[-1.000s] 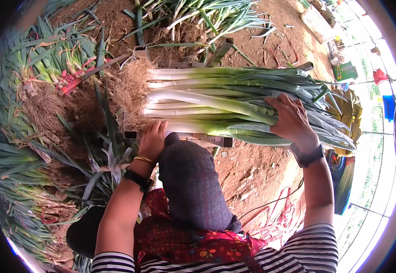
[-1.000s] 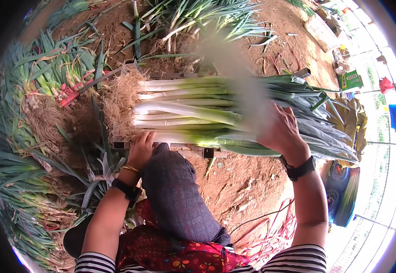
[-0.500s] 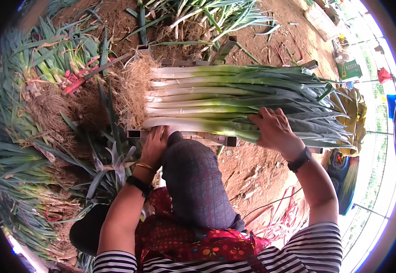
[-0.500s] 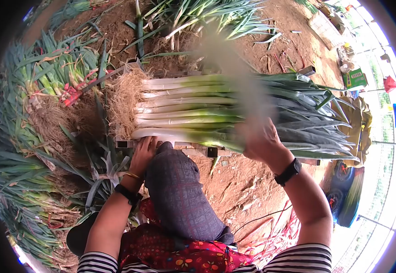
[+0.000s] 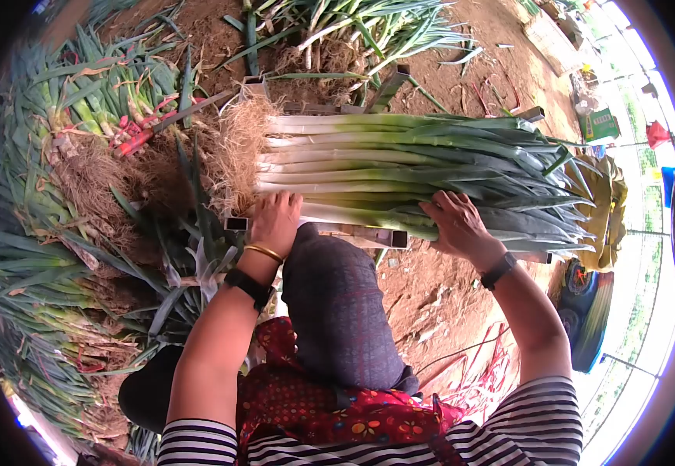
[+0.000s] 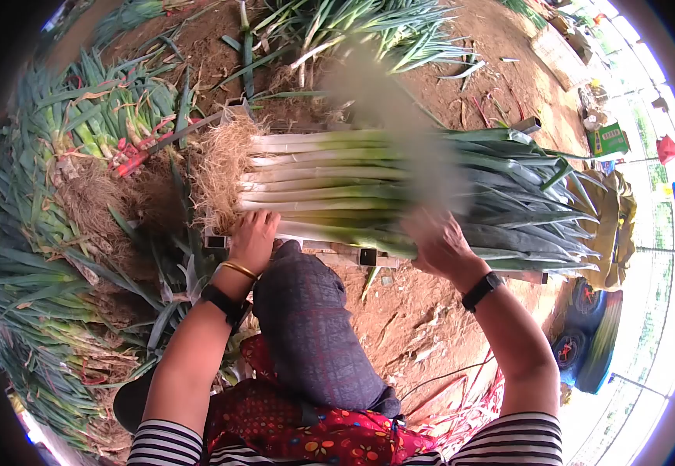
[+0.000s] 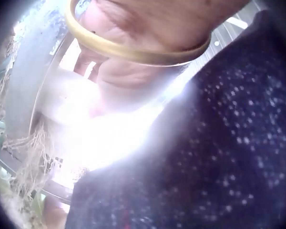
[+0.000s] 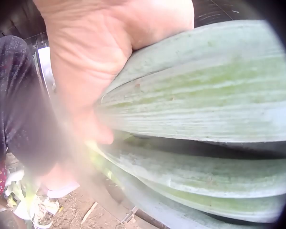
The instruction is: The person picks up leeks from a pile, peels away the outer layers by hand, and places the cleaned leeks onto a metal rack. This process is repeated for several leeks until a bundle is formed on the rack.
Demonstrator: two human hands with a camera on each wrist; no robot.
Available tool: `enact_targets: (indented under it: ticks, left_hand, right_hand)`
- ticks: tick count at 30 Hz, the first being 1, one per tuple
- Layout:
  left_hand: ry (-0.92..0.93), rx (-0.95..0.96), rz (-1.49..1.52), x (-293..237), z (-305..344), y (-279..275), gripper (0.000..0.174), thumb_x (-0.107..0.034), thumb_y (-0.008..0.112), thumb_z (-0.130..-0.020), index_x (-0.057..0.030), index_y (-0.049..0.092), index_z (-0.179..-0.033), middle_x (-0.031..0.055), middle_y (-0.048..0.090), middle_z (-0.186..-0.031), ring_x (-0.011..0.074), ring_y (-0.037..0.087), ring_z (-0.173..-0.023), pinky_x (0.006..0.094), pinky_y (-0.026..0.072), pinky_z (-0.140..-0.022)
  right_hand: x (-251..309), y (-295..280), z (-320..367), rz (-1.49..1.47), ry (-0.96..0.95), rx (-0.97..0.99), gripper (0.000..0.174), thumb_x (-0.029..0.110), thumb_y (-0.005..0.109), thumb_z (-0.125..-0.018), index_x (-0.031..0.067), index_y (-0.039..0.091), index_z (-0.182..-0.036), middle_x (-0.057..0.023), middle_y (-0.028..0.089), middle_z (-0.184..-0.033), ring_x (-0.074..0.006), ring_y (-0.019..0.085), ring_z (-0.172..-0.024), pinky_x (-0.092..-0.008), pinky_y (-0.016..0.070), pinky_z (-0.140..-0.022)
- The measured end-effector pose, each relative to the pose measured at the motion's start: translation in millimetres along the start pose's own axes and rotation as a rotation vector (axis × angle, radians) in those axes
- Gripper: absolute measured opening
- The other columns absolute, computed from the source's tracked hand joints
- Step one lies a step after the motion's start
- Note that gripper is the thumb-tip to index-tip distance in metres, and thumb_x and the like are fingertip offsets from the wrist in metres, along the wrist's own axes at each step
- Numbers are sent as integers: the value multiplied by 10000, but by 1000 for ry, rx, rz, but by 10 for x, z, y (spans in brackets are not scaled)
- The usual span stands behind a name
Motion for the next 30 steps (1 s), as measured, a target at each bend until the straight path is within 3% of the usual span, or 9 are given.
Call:
enact_targets:
  ticks: [5,7,9,13,19,21,23,26,30]
  left_hand:
    - [35,-5,-175,-12,-26,63,266,-270,568,-788,-90,530,-981,70,541,-1005,246,534,-926,374,430,-834]
    - [69,21,-208,-32,37,172,357,-323,579,-783,-76,515,-1032,83,533,-1009,247,516,-927,374,413,-852]
    - [74,-63,-247,-13,69,258,282,-182,449,-843,-69,485,-1098,95,519,-1028,248,491,-1003,415,370,-904]
    - [78,-150,-308,-12,79,339,311,-194,437,-848,-68,471,-1131,95,520,-1035,246,482,-1013,415,349,-943]
    - [29,7,-203,45,58,382,298,-200,450,-845,-97,478,-1123,81,531,-1030,243,489,-1014,412,336,-954]
    - [8,-47,-159,58,68,360,330,-230,498,-822,-97,469,-1124,88,531,-1014,246,494,-999,418,330,-958]
    - [34,-99,-160,91,98,403,357,-246,524,-807,-97,463,-1126,89,529,-1012,246,494,-999,419,330,-957]
    - [50,-140,-159,77,69,382,406,-269,566,-780,-99,454,-1131,91,525,-1011,247,493,-1003,421,329,-958]
    - [34,-99,-194,92,70,407,374,-240,510,-811,-95,454,-1151,93,520,-1032,255,496,-1010,430,347,-943]
  right_hand:
    - [13,94,45,-27,124,73,573,192,736,-578,94,575,-1119,-86,509,-996,-246,521,-953,-373,382,-842]
    - [40,169,53,-12,143,158,663,248,758,-592,107,522,-1195,-81,515,-1059,-248,505,-1004,-394,369,-872]
    - [59,231,45,32,123,168,791,418,750,-637,114,433,-1296,-62,524,-1140,-242,483,-1034,-400,381,-852]
    - [28,379,48,90,122,177,834,483,721,-646,119,396,-1323,-53,525,-1167,-232,475,-1058,-396,364,-863]
    - [56,372,121,34,169,110,799,397,743,-645,144,394,-1317,-60,527,-1127,-237,470,-1083,-433,329,-928]
    - [48,268,203,1,179,37,786,404,745,-631,154,423,-1302,-63,539,-1118,-238,484,-1066,-425,329,-929]
    - [-25,137,365,-5,253,-9,803,429,763,-584,161,458,-1277,-68,543,-1130,-245,488,-1072,-448,298,-973]
    - [-163,-60,744,19,615,-140,831,427,776,-583,170,430,-1294,-71,486,-1238,-253,417,-1183,-521,183,-1058]
    - [-229,237,815,72,708,-56,928,481,764,-582,180,343,-1352,-102,431,-1300,-296,387,-1204,-512,191,-1054]
Point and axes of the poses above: each hand's wrist, its own z-axis away from the middle knuckle, its own y-axis out of the palm, x = y × z, the point moved 6 cm from there along -z, towards the middle knuckle
